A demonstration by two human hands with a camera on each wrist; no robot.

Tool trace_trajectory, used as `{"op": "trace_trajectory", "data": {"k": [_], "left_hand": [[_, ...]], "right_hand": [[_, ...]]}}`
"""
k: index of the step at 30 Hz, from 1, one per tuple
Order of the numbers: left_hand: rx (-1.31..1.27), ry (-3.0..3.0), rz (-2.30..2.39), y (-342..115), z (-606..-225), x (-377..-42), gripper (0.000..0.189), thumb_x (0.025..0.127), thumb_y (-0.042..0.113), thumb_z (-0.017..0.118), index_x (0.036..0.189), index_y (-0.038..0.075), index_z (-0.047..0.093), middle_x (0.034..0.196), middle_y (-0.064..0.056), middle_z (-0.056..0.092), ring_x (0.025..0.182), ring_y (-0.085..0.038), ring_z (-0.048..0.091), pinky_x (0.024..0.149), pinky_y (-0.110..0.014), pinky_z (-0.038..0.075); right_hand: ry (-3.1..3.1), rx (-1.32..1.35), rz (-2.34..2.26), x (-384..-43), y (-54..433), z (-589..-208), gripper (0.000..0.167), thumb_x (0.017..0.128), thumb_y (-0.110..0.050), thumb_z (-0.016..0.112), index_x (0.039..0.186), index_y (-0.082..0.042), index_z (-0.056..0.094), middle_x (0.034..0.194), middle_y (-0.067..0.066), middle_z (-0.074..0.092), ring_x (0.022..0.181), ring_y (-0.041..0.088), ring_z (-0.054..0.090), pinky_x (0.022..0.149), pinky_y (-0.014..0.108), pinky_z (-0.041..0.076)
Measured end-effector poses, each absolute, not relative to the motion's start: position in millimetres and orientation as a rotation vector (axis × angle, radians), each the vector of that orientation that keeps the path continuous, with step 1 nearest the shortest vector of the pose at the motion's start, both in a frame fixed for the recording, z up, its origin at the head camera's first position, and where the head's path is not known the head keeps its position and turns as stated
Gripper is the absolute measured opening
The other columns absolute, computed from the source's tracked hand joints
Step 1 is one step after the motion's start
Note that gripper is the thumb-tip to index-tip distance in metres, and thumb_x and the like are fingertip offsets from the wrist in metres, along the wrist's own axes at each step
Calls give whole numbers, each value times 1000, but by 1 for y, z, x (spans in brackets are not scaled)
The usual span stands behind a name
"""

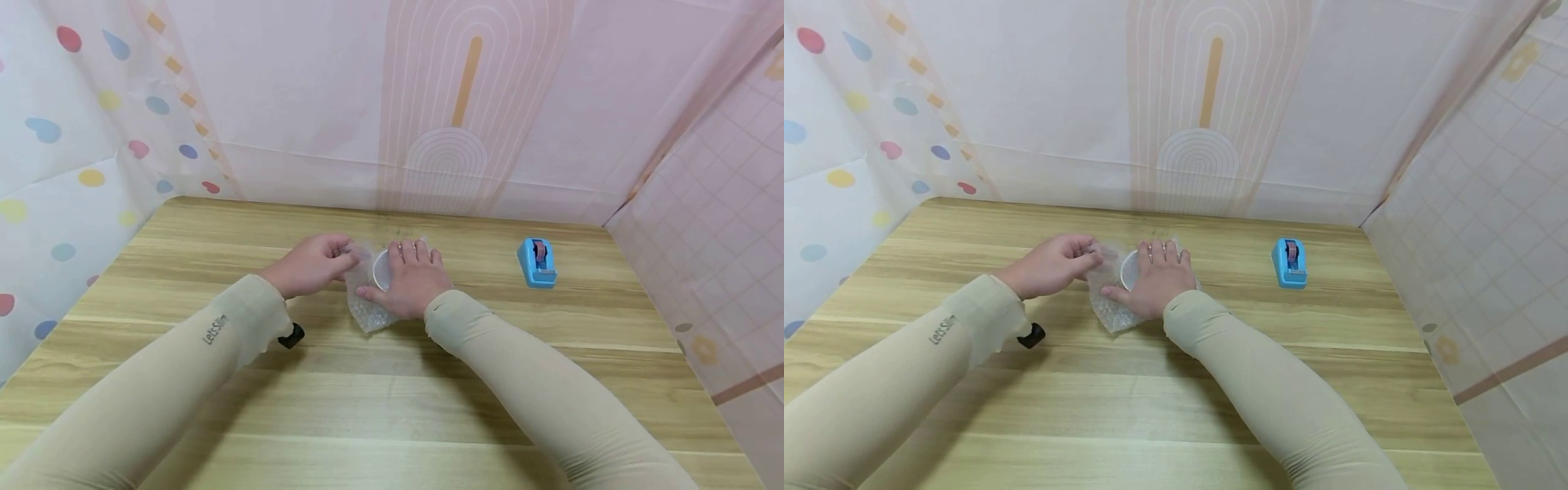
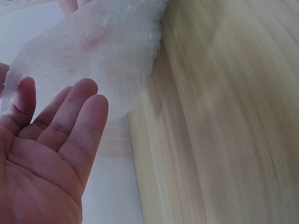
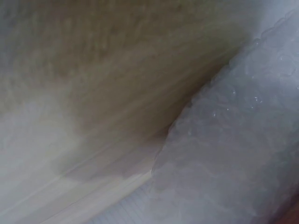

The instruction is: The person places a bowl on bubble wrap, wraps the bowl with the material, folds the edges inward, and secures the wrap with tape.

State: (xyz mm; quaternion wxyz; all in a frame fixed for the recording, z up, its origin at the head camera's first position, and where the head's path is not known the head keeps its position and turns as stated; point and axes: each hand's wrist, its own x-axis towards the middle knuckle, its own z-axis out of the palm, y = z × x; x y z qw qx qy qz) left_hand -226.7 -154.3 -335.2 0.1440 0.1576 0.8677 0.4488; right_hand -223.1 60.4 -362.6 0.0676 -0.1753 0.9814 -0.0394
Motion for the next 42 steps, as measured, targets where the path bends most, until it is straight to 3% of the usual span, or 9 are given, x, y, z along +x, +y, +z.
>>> {"op": "trace_trajectory", "data": {"k": [8, 12, 16, 22, 28, 31, 37, 42], "left_hand": [[470, 2422, 1383, -149, -339, -226, 32, 112, 34, 49, 106, 5, 60, 122, -12, 68, 117, -29, 71, 99, -47, 61], [455, 2391, 1386, -149, -339, -227, 41, 114, 37, 40, 126, 4, 61, 133, -17, 66, 121, -35, 71, 105, -49, 58], [439, 2339, 1407, -150, -339, -227, 52, 114, 37, 31, 146, 1, 52, 147, -21, 58, 131, -39, 65, 110, -50, 54], [472, 2247, 1440, -149, -338, -229, 53, 113, 29, 21, 140, -2, 55, 148, -22, 58, 136, -39, 61, 113, -50, 52], [450, 2271, 1364, -147, -338, -232, 38, 102, 6, 34, 125, -1, 63, 138, -17, 62, 128, -31, 66, 102, -41, 60], [479, 2314, 1288, -146, -338, -233, 35, 101, 0, 42, 129, 1, 64, 137, -16, 66, 126, -28, 67, 101, -39, 60], [636, 2569, 1021, -144, -342, -236, 37, 103, 11, 63, 139, 10, 67, 146, -12, 65, 130, -30, 67, 107, -48, 56], [708, 2693, 902, -139, -348, -236, 34, 101, 19, 70, 135, 15, 72, 134, -9, 73, 112, -24, 75, 98, -45, 61]], "right_hand": [[2931, -534, -104, -224, 60, -362, 116, 90, -92, 34, 170, -11, 13, 176, 17, 17, 164, 41, 11, 132, 60, 14], [2909, -541, -113, -226, 60, -362, 116, 91, -92, 32, 170, -10, 13, 177, 17, 15, 164, 41, 9, 132, 60, 12], [2884, -546, -139, -229, 60, -362, 115, 92, -92, 27, 170, -9, 12, 177, 17, 14, 165, 41, 6, 133, 60, 8], [2843, -550, -231, -231, 62, -358, 112, 94, -90, 22, 170, -9, 12, 177, 17, 12, 165, 41, 2, 133, 60, 6], [2779, -554, -325, -233, 65, -352, 107, 97, -86, 15, 170, -7, 10, 178, 17, 7, 165, 40, -3, 132, 60, 2], [2744, -562, -371, -235, 67, -350, 103, 100, -82, 10, 170, -7, 9, 178, 17, 4, 165, 40, -6, 132, 60, 0], [2694, -571, -384, -247, 68, -357, 94, 103, -73, 3, 170, -7, 7, 178, 16, -1, 164, 41, -8, 132, 61, -3], [2673, -586, -406, -250, 69, -356, 88, 106, -67, 3, 170, -6, 7, 179, 15, 0, 164, 40, -8, 132, 61, -3]]}}
